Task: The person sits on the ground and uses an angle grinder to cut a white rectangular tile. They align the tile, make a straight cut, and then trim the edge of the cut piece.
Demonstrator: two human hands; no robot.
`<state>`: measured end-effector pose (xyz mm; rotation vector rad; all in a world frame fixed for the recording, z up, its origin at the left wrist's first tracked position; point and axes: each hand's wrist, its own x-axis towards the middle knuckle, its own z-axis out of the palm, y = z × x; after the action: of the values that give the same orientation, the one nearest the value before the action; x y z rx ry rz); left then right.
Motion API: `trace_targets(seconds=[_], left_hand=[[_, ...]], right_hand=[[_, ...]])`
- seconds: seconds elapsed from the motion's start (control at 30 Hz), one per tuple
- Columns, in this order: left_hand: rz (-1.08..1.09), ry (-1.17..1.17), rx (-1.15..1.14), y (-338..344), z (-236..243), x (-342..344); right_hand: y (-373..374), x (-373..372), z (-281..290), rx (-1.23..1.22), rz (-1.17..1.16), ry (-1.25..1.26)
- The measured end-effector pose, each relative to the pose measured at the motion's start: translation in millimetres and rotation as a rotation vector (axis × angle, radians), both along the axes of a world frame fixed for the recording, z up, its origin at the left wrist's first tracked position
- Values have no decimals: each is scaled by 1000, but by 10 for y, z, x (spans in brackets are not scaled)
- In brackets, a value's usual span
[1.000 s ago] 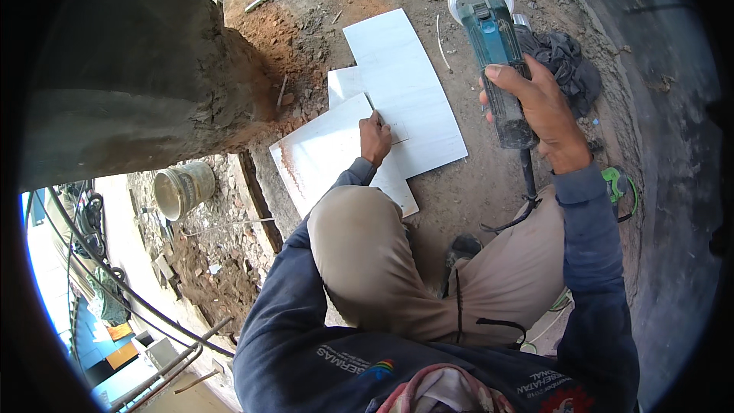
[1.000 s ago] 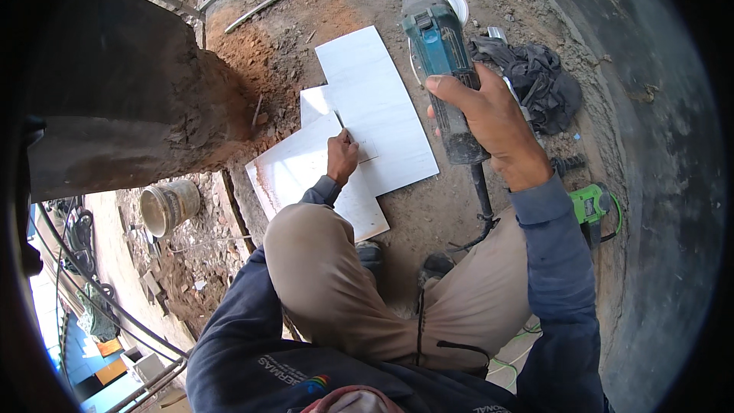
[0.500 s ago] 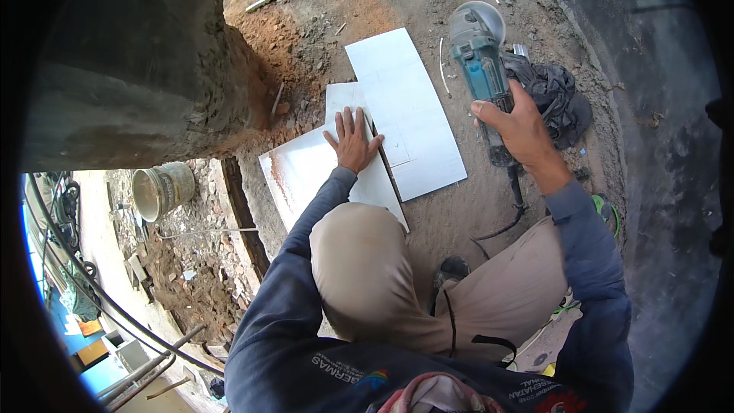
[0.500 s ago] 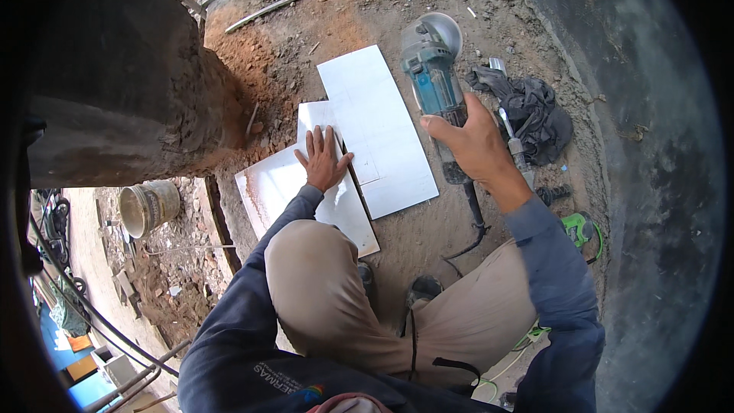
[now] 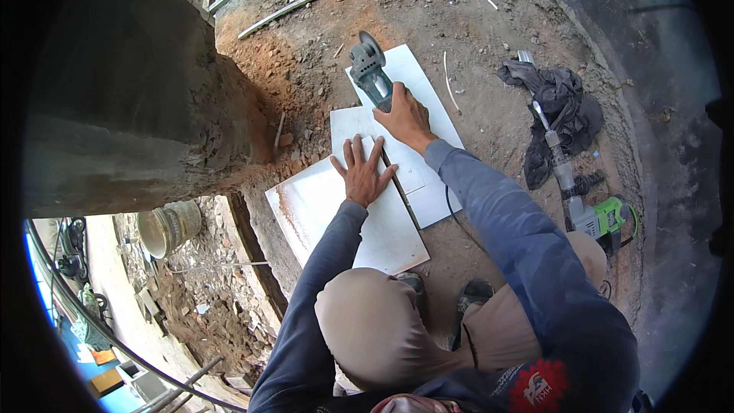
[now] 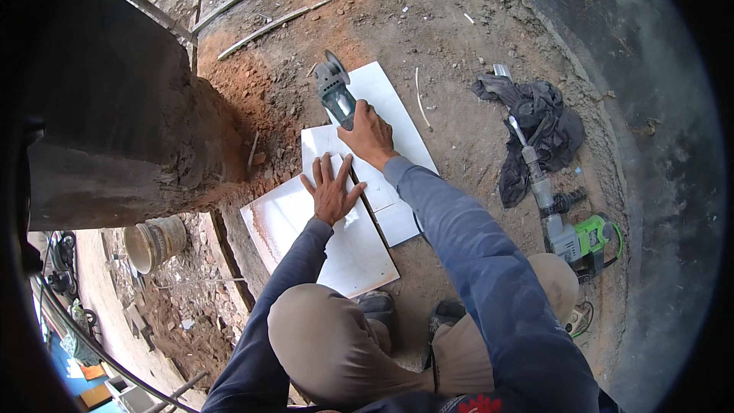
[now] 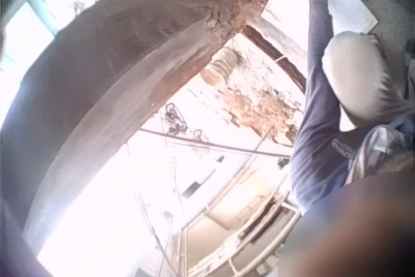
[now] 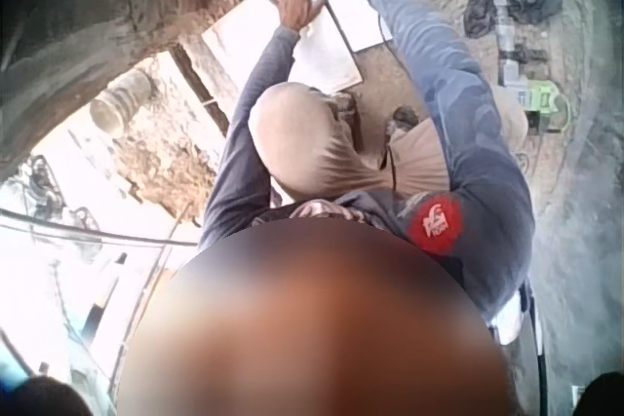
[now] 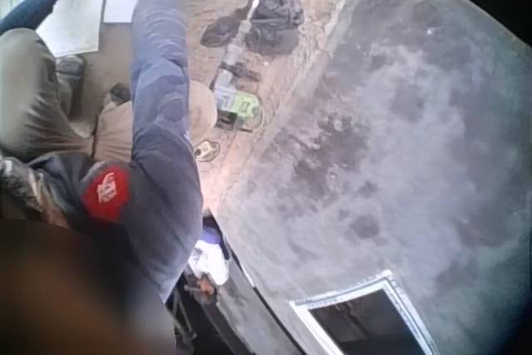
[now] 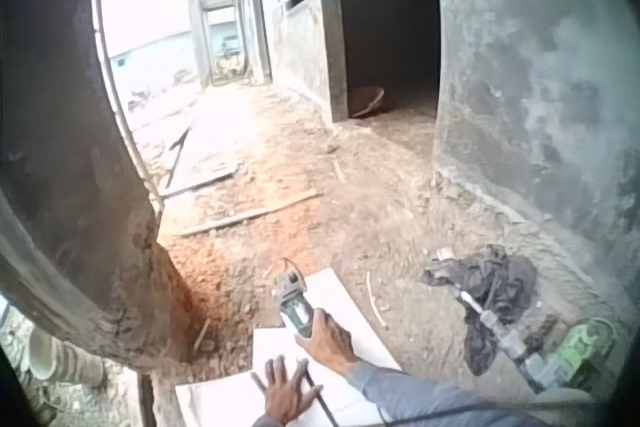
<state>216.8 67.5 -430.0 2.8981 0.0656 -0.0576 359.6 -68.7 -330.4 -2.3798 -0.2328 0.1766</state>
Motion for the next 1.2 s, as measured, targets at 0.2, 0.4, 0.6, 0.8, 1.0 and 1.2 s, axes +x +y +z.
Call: trace_targets(seconds=[0.2, 0.4, 0.6, 0.8, 1.0, 1.2], left_hand=[[-35, 152, 38, 25, -43, 38], [-98, 113, -5, 131, -173, 46], [-130, 80, -34, 194, -218, 37], [-119, 113, -9, 174, -201, 40], [-135, 96, 15, 185, -232, 49], [-154, 81, 5, 208, -256, 42]], right_hand=[[473, 29, -389, 66, -68, -64], [726, 137, -501, 103, -130, -58], [773, 206, -617, 151, -169, -28], [803, 299, -682, 124, -157, 25], [823, 402, -689, 120, -156, 72], [836, 443, -740, 126, -156, 95]])
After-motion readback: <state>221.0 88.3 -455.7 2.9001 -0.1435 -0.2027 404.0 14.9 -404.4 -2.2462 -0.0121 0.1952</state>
